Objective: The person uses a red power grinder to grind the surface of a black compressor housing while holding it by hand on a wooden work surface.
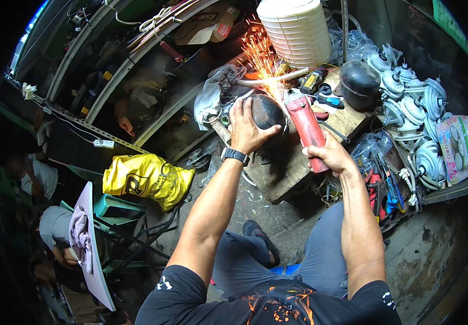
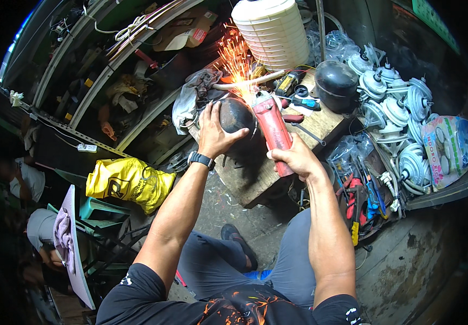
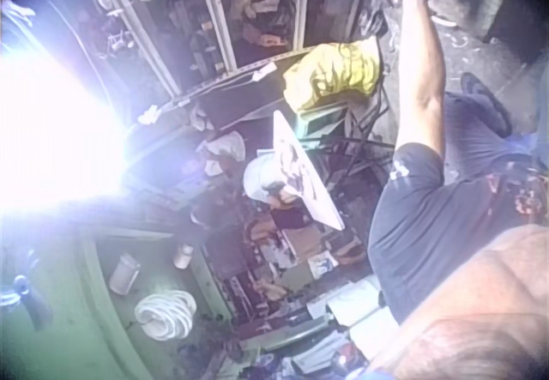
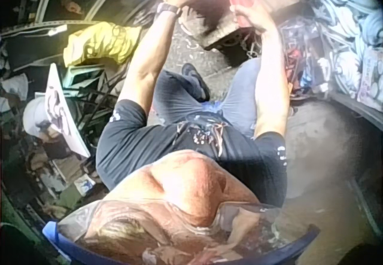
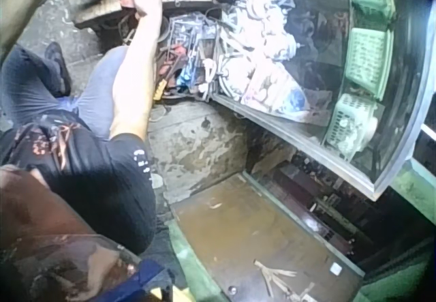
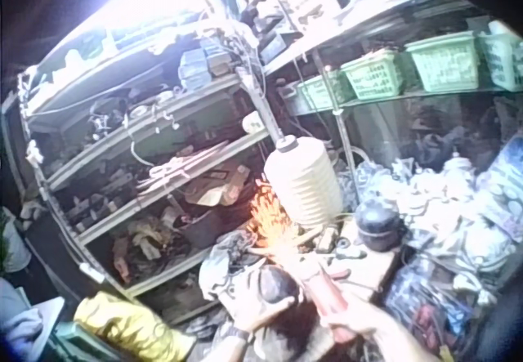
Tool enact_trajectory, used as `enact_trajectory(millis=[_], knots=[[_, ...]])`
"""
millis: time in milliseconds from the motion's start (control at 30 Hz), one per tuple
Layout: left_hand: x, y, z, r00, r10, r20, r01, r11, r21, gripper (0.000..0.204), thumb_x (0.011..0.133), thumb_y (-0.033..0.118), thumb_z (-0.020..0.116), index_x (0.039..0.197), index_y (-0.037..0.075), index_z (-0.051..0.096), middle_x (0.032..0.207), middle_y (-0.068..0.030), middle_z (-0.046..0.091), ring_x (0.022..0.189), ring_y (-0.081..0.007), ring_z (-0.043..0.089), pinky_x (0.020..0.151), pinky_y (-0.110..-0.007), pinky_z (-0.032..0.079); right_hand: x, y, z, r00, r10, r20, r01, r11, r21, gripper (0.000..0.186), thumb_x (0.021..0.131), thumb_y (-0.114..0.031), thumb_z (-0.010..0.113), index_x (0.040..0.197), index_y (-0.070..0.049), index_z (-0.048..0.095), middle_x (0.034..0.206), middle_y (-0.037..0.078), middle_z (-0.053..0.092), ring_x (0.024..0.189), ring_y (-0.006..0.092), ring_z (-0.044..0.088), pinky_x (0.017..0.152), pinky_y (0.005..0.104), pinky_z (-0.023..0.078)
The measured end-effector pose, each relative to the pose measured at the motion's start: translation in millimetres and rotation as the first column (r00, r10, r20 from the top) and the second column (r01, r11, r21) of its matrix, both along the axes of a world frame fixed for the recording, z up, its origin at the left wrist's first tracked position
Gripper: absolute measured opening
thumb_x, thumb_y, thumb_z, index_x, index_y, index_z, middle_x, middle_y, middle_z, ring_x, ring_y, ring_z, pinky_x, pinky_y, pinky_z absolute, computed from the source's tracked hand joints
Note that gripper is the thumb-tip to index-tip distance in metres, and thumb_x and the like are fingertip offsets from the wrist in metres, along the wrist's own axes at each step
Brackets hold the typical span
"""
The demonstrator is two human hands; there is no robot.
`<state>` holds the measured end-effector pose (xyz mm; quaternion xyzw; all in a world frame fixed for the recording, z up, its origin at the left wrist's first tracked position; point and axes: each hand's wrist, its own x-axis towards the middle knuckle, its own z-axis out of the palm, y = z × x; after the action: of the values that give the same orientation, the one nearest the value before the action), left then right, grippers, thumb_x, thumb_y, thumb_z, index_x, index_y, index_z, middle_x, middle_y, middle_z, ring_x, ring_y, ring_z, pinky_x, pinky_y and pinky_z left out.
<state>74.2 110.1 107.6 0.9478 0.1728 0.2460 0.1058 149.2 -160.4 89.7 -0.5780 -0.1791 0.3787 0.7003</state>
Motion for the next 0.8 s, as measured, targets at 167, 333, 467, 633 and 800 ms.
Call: enact_trajectory(millis=[167, 333, 467, 633, 800], knots=[[1.9, -1.2, 1.6, 0.999, 0.004, -0.042, -0.004, 1.0, 0.004, 0.124, 0.067, 0.064, 0.093, 0.16, 0.0, 0.043, 0.167, -0.0288, 0.037, 0.155, -0.0455, 0.034, 0.127, -0.056, 0.035, 5.4, 3.5, 1.5, 0.999, 0.038, -0.007, -0.038, 0.999, 0.017, 0.056, 0.084, -0.009, 0.083, 0.133, -0.004, 0.055, 0.105, 0.006, 0.068, 0.071, 0.0141, 0.068, 0.062, 0.0317, 0.06], [-1.5, -1.6, 4.3, 1.0, 0.008, -0.03, -0.008, 1.0, -0.008, 0.123, 0.067, 0.064, 0.093, 0.16, 0.0, 0.044, 0.166, -0.0289, 0.038, 0.154, -0.0451, 0.035, 0.127, -0.055, 0.035, -0.7, 3.1, 5.0, 1.0, -0.011, -0.015, 0.011, 1.0, 0.028, 0.049, 0.084, -0.009, 0.083, 0.127, -0.004, 0.061, 0.1, 0.004, 0.067, 0.069, 0.0136, 0.067, 0.061, 0.0317, 0.06], [-1.7, -2.6, 6.4, 1.0, -0.016, -0.013, 0.016, 1.0, -0.003, 0.122, 0.066, 0.063, 0.093, 0.159, -0.001, 0.045, 0.166, -0.0289, 0.039, 0.154, -0.0451, 0.036, 0.127, -0.055, 0.036, 4.0, 1.2, 2.8, 0.998, 0.064, -0.006, -0.064, 0.997, 0.053, 0.051, 0.086, -0.01, 0.082, 0.129, -0.005, 0.055, 0.104, 0.005, 0.065, 0.071, 0.013, 0.066, 0.064, 0.0333, 0.062], [-1.8, -3.5, 6.2, 1.0, -0.016, -0.011, 0.016, 1.0, -0.007, 0.123, 0.066, 0.064, 0.093, 0.159, -0.001, 0.044, 0.167, -0.0288, 0.038, 0.154, -0.0455, 0.036, 0.127, -0.055, 0.035, 3.6, 8.0, -1.2, 1.0, -0.001, -0.026, 0.003, 0.997, 0.077, 0.051, 0.085, -0.008, 0.083, 0.131, -0.005, 0.059, 0.098, 0.003, 0.065, 0.067, 0.0137, 0.066, 0.062, 0.0318, 0.061], [-1.9, -2.2, 6.3, 1.0, -0.02, -0.008, 0.02, 1.0, -0.012, 0.124, 0.067, 0.064, 0.092, 0.16, -0.001, 0.044, 0.167, -0.0291, 0.037, 0.154, -0.0463, 0.035, 0.127, -0.056, 0.035, 5.5, 1.1, 2.5, 0.999, 0.044, -0.022, -0.043, 0.998, 0.038, 0.057, 0.086, -0.009, 0.083, 0.137, -0.007, 0.058, 0.102, 0.003, 0.066, 0.072, 0.0133, 0.067, 0.063, 0.0315, 0.061]])
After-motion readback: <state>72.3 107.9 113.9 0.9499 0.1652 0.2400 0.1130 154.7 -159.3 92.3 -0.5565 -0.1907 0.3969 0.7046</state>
